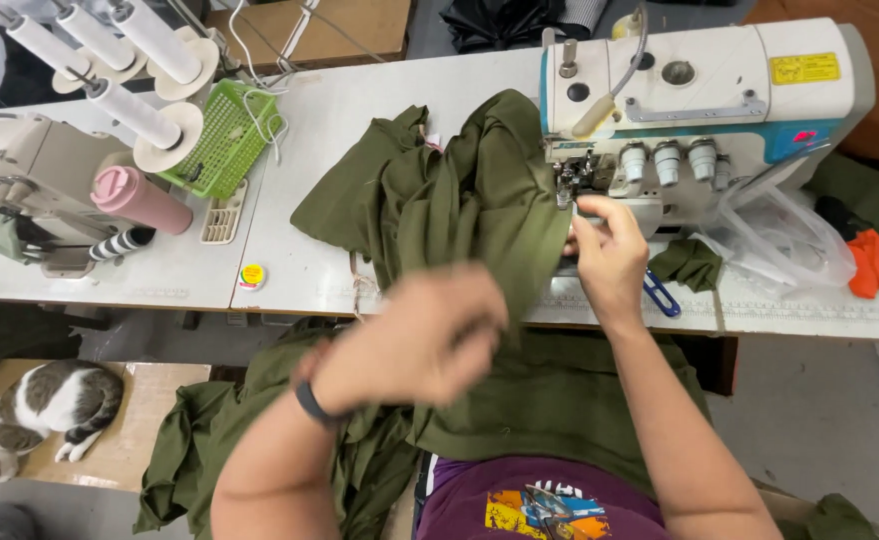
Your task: The person is sewing together pieces of green fabric using an industrial overlock sewing machine, carefully aligning the edges before feeding them through.
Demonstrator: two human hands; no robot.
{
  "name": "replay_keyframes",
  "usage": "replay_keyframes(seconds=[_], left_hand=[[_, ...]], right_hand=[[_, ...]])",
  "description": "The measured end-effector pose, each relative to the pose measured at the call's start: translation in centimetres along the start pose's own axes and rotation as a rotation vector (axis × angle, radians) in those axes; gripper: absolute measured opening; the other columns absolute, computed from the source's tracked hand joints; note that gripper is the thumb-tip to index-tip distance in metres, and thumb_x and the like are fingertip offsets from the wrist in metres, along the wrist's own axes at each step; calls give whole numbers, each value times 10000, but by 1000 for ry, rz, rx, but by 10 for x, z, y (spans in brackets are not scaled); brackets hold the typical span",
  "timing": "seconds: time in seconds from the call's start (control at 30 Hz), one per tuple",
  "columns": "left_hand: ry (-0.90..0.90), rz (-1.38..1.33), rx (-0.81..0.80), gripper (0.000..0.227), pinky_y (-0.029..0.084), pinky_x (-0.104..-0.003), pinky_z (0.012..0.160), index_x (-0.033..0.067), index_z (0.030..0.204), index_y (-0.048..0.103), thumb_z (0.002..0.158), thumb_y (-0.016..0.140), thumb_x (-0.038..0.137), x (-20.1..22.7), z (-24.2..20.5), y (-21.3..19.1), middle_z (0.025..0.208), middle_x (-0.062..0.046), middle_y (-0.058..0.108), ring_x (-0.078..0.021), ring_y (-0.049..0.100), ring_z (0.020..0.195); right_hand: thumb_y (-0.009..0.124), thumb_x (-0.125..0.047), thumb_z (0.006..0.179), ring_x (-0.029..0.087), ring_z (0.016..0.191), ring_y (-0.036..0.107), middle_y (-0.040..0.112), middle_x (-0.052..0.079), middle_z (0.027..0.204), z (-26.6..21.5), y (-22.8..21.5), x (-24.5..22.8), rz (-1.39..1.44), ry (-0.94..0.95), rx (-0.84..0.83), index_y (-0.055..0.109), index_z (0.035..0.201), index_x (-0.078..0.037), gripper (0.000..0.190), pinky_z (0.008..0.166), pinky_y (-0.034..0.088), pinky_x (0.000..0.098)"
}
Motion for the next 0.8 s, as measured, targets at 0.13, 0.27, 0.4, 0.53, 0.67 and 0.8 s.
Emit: replay_keyframes(seconds=[0.13,0.27,0.4,0.53,0.67,0.8], left_hand=[[-140,-18,-252,118,462,-507,593,43,961,548,873,549,121,-59,-72,154,864,-153,585,-402,598,664],[-294,178,-11,34,465,-446,584,41,918,514,940,531,60,-106,-109,192,879,-109,500,-313,549,732],[-228,220,80,75,445,-421,554,40,880,496,934,546,28,-97,-113,188,845,-104,482,-289,513,706],[-175,198,55,114,438,-453,584,36,848,475,943,530,5,-87,-107,202,831,-122,474,-315,499,691],[-131,161,1,141,419,-444,520,34,807,456,904,543,-19,-80,-100,221,800,-121,466,-308,479,648],[-115,235,-35,157,401,-439,489,60,778,452,863,545,-33,-84,-110,228,786,-109,462,-305,474,635]], right_hand=[[655,-103,999,180,702,721,680,123,800,-43,-20,104,216,447,115,663,1048,7,121,657,659,302],[675,-165,992,200,829,694,725,131,962,-63,5,153,472,724,-108,722,1148,44,266,803,621,314],[656,-230,1014,171,832,669,738,94,981,-52,18,133,579,672,-136,734,1141,18,289,779,594,306],[684,-230,981,195,917,729,769,102,1048,-57,19,132,485,644,-79,738,1167,3,302,753,605,339],[710,-112,975,12,620,425,527,-102,689,-56,17,116,354,512,-99,705,825,-72,155,505,311,198],[653,-97,967,11,516,316,503,-87,639,-73,17,119,267,521,-112,759,1091,-53,169,430,219,204]])
Point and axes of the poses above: each hand's wrist, its own z-axis towards the middle knuckle, its own y-axis out of the palm, x = y × z, the point moved 10 cm from there along z, towards the middle knuckle
